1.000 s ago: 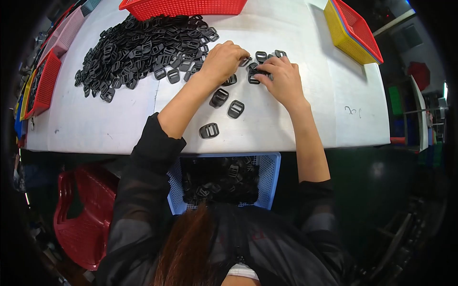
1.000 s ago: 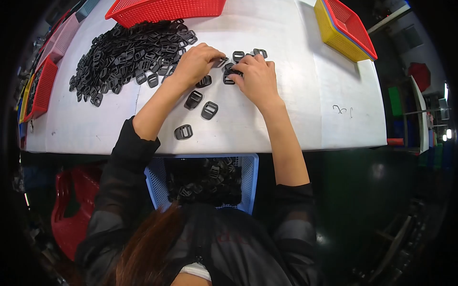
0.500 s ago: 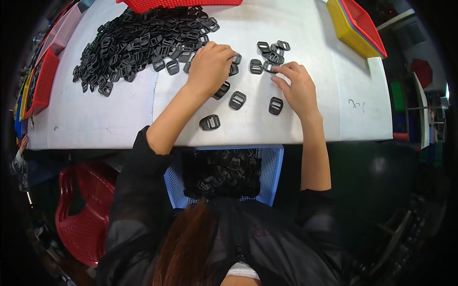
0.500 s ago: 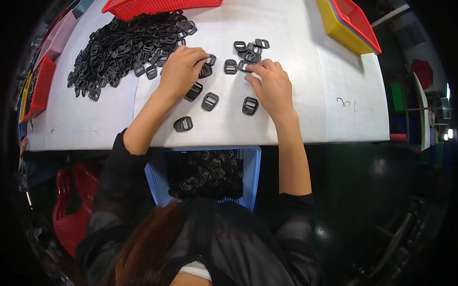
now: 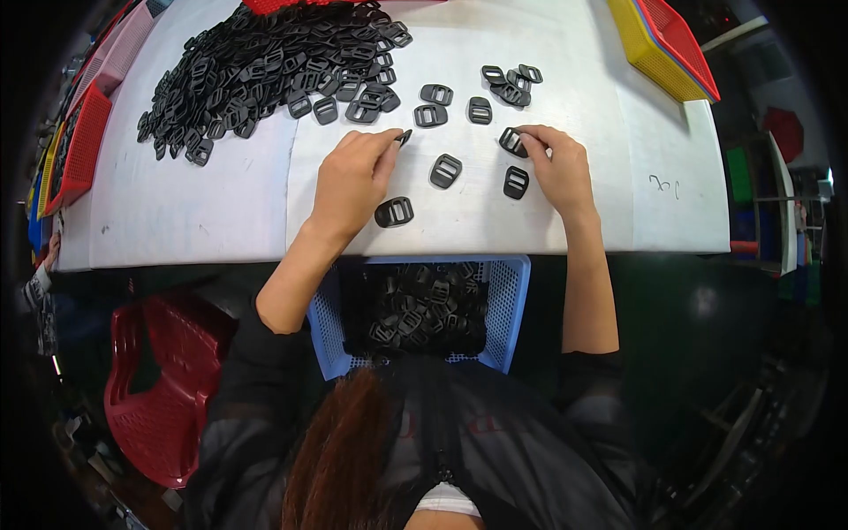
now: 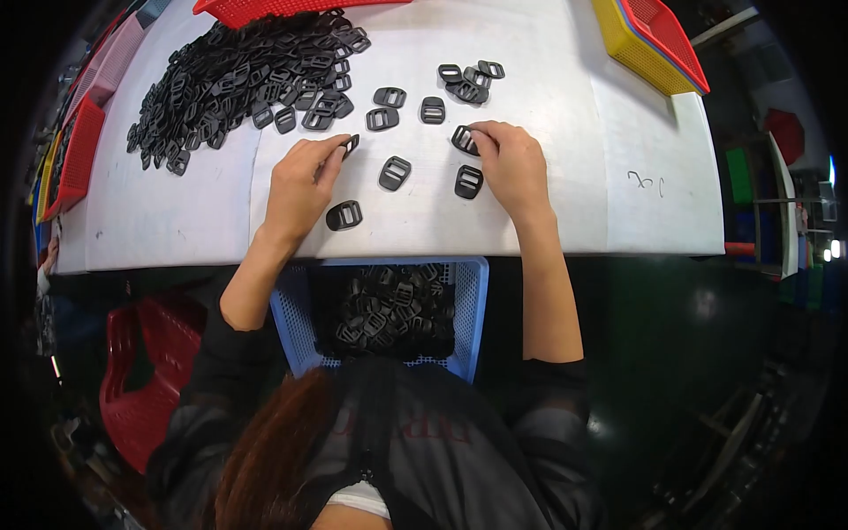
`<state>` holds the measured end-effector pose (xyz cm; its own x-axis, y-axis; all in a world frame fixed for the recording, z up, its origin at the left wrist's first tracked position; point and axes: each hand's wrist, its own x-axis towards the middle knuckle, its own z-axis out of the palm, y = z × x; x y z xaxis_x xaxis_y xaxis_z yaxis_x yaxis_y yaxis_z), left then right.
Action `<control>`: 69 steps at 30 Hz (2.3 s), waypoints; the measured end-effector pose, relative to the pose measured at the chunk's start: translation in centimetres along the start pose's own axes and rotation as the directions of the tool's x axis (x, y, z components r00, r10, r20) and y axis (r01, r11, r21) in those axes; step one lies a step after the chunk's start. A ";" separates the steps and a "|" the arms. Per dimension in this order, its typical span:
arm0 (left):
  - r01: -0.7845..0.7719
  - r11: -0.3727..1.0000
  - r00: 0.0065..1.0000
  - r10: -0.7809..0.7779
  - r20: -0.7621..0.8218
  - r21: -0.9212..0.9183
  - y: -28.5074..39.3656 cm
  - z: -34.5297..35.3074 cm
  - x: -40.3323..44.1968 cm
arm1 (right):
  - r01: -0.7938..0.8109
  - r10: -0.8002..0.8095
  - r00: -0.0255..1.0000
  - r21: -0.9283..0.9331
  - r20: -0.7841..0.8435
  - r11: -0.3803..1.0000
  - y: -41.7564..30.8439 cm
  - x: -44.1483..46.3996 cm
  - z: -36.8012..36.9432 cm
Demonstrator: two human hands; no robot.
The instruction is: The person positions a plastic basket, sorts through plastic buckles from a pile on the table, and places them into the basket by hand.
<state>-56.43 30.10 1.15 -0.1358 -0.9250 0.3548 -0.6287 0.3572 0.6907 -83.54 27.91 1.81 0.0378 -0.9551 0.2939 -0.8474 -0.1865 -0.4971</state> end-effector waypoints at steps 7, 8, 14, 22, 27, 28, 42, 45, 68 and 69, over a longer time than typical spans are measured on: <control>0.067 0.991 0.998 -0.067 -0.011 0.115 1.1 -0.6 0.0 | 0.292 -0.310 0.947 -0.180 -0.086 0.939 -2.7 0.9 2.5; -0.007 0.987 0.999 0.016 -0.051 0.160 1.0 -0.5 0.3 | 0.320 -0.337 0.939 -0.186 -0.065 0.929 -3.0 1.0 2.9; -0.242 0.960 0.964 0.254 -0.073 0.138 2.8 1.4 5.1 | 0.180 -0.218 0.961 -0.218 -0.168 0.959 -0.6 3.5 2.5; -0.428 0.832 0.896 0.340 0.286 0.352 1.7 8.0 12.6 | 0.278 -0.304 0.949 -0.229 -0.085 0.933 -0.6 2.3 1.4; -0.384 0.814 0.915 0.272 0.299 0.435 1.1 6.6 12.0 | 0.241 -0.257 0.955 -0.117 -0.150 0.963 2.4 4.1 0.3; -0.395 0.814 0.917 0.320 0.239 0.425 0.8 6.7 12.0 | 0.253 -0.272 0.955 -0.150 -0.120 0.956 2.7 4.7 0.7; -0.419 0.902 0.903 0.403 0.147 0.102 1.8 9.6 13.8 | 0.224 -0.231 0.970 -0.097 -0.072 0.970 6.0 9.0 0.7; -0.470 0.866 0.874 0.427 0.233 0.173 3.3 11.2 13.6 | 0.210 -0.225 0.970 -0.143 -0.094 0.967 7.1 9.6 1.6; -0.086 0.986 0.979 0.111 0.174 -0.145 -0.1 -0.4 8.7 | -0.066 0.089 0.996 0.678 0.001 0.732 2.3 3.7 0.9; -0.030 0.984 0.982 0.061 0.177 -0.173 0.5 -1.4 7.8 | -0.166 0.152 0.986 0.598 0.074 0.784 2.4 2.9 -0.1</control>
<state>-56.73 23.22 5.18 -0.3077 -0.9096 0.2793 -0.4821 0.4021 0.7784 -85.52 24.68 1.54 -0.0520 -0.9867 0.1538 -0.3535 -0.1258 -0.9269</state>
